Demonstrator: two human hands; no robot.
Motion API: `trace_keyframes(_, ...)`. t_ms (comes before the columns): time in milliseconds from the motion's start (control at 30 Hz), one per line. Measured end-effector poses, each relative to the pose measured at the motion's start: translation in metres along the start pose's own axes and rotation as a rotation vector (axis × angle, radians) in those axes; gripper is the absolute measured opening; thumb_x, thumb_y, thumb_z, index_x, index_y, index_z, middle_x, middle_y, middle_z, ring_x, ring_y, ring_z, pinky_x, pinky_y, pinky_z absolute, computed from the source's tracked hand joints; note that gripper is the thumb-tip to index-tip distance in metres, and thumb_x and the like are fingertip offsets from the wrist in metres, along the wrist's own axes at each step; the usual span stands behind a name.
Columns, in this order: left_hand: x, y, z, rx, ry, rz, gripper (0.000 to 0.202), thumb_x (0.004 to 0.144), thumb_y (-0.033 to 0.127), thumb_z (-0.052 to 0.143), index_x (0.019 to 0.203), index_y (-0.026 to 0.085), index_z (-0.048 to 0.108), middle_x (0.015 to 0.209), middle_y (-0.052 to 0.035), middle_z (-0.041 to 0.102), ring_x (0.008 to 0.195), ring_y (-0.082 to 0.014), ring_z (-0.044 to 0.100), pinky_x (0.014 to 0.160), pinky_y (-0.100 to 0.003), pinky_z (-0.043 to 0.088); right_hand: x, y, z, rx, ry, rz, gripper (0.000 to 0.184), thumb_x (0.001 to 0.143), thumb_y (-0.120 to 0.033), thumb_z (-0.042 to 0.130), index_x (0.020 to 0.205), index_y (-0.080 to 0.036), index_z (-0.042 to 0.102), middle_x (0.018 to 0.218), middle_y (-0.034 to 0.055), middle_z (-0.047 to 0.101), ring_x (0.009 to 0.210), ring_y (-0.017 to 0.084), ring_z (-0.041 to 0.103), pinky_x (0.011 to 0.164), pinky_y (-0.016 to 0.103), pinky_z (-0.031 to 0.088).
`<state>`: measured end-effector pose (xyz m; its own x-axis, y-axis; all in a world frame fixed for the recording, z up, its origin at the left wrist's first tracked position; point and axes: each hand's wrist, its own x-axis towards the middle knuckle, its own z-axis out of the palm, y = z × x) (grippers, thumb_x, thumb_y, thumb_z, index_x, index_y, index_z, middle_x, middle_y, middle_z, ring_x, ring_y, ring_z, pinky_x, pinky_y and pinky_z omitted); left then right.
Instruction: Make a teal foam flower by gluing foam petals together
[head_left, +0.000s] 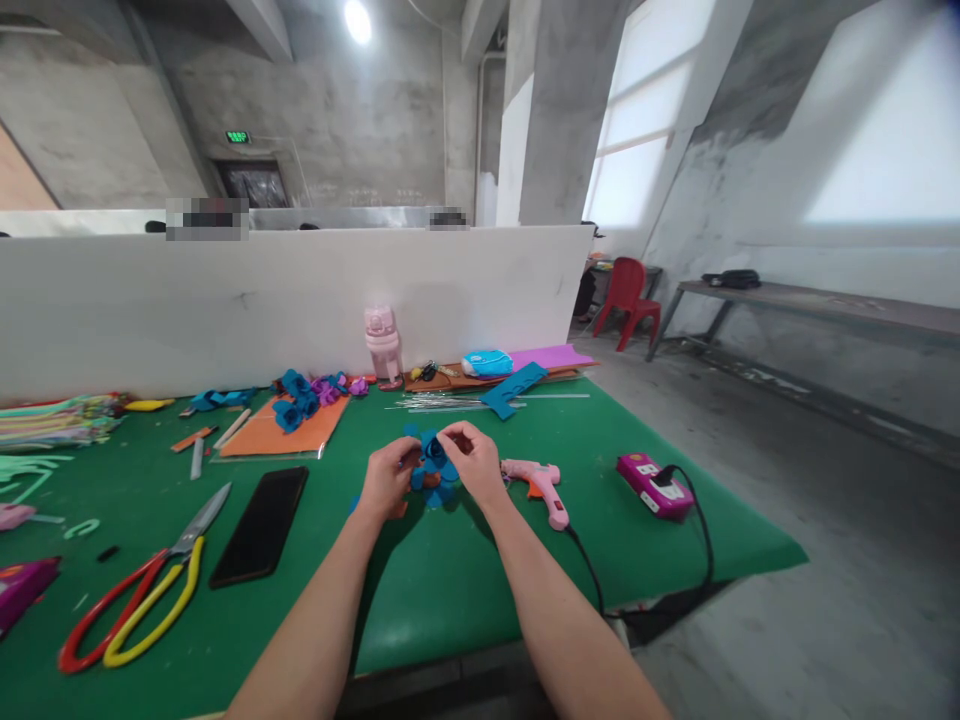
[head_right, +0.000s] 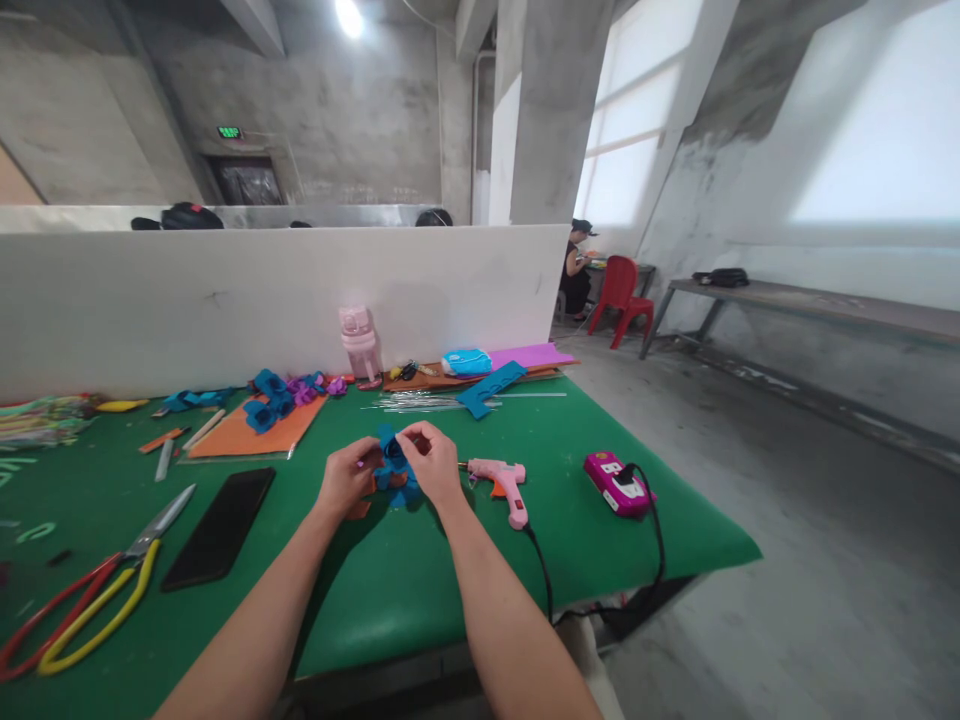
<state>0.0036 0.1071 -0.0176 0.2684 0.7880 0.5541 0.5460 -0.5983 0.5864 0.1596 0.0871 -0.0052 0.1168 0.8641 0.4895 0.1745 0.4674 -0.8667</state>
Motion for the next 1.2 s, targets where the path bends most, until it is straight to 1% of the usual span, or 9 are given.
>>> trace_keyframes(200, 0.0002, 0.0026, 0.0003, -0.009, -0.004, 0.002, 0.016, 0.078, 0.020, 0.045, 0.070, 0.016, 0.059, 0.063, 0.0027, 0.056, 0.058, -0.0088, 0.049, 0.058, -0.017, 0.037, 0.0001, 0.0005, -0.0002, -0.024, -0.002, 0.018, 0.027, 0.076, -0.044, 0.053, 0.070, -0.018, 0.059, 0.066, 0.0004, 0.058, 0.059, 0.012, 0.050, 0.055, 0.021, 0.039)
trace_keyframes(367, -0.0009, -0.0010, 0.0042, -0.056, 0.003, -0.029, 0.015, 0.076, 0.018, 0.046, 0.069, 0.016, 0.059, 0.063, 0.0028, 0.057, 0.059, -0.0089, 0.049, 0.058, -0.017, 0.038, 0.0001, 0.0021, 0.0023, 0.071, 0.004, 0.068, 0.026, 0.075, -0.043, 0.056, 0.068, -0.018, 0.058, 0.060, -0.0012, 0.054, 0.055, 0.011, 0.047, 0.053, 0.021, 0.036)
trace_keyframes(467, -0.0011, -0.0029, 0.0061, -0.107, 0.014, -0.052, 0.015, 0.076, 0.019, 0.046, 0.072, 0.016, 0.060, 0.064, 0.0026, 0.056, 0.060, -0.0094, 0.049, 0.058, -0.017, 0.038, 0.0010, 0.0033, 0.0046, 0.186, 0.007, 0.152, 0.026, 0.072, -0.043, 0.059, 0.066, -0.018, 0.057, 0.054, -0.0032, 0.050, 0.050, 0.010, 0.044, 0.049, 0.021, 0.035)
trace_keyframes(667, -0.0014, -0.0011, 0.0071, -0.170, 0.001, -0.070, 0.014, 0.075, 0.019, 0.047, 0.069, 0.016, 0.059, 0.063, 0.0024, 0.055, 0.060, -0.0098, 0.049, 0.057, -0.017, 0.038, 0.0021, 0.0061, 0.0056, 0.489, -0.020, 0.397, 0.027, 0.061, -0.042, 0.067, 0.062, -0.018, 0.055, 0.049, -0.0059, 0.048, 0.044, 0.007, 0.041, 0.046, 0.021, 0.034)
trace_keyframes(767, -0.0017, -0.0015, 0.0077, -0.192, 0.007, -0.083, 0.014, 0.075, 0.019, 0.046, 0.071, 0.016, 0.060, 0.065, 0.0017, 0.056, 0.062, -0.0103, 0.050, 0.058, -0.018, 0.039, 0.0019, 0.0067, 0.0048, 0.570, -0.041, 0.443, 0.028, 0.060, -0.042, 0.069, 0.065, -0.018, 0.055, 0.048, -0.0065, 0.048, 0.043, 0.007, 0.042, 0.045, 0.020, 0.033)
trace_keyframes(933, -0.0020, -0.0042, 0.0081, -0.197, 0.024, -0.121, 0.014, 0.075, 0.022, 0.048, 0.074, 0.016, 0.061, 0.068, 0.0014, 0.058, 0.064, -0.0106, 0.051, 0.059, -0.018, 0.040, 0.0024, 0.0043, 0.0045, 0.513, -0.034, 0.386, 0.027, 0.061, -0.041, 0.068, 0.065, -0.018, 0.055, 0.052, -0.0057, 0.050, 0.045, 0.007, 0.042, 0.045, 0.020, 0.035)
trace_keyframes(1067, -0.0019, -0.0039, 0.0073, -0.189, 0.025, -0.131, 0.015, 0.075, 0.024, 0.049, 0.076, 0.016, 0.062, 0.069, 0.0011, 0.060, 0.065, -0.0109, 0.052, 0.060, -0.018, 0.041, 0.0020, 0.0012, 0.0053, 0.384, -0.038, 0.299, 0.027, 0.065, -0.042, 0.065, 0.064, -0.017, 0.054, 0.051, -0.0052, 0.048, 0.045, 0.007, 0.042, 0.046, 0.020, 0.036)
trace_keyframes(1200, -0.0016, -0.0028, 0.0070, -0.223, 0.023, -0.153, 0.016, 0.076, 0.026, 0.050, 0.077, 0.016, 0.062, 0.070, 0.0012, 0.061, 0.064, -0.0106, 0.053, 0.060, -0.019, 0.042, 0.0005, 0.0017, 0.0057, 0.229, -0.017, 0.193, 0.026, 0.069, -0.043, 0.060, 0.069, -0.017, 0.057, 0.056, -0.0028, 0.052, 0.050, 0.009, 0.046, 0.048, 0.021, 0.036)
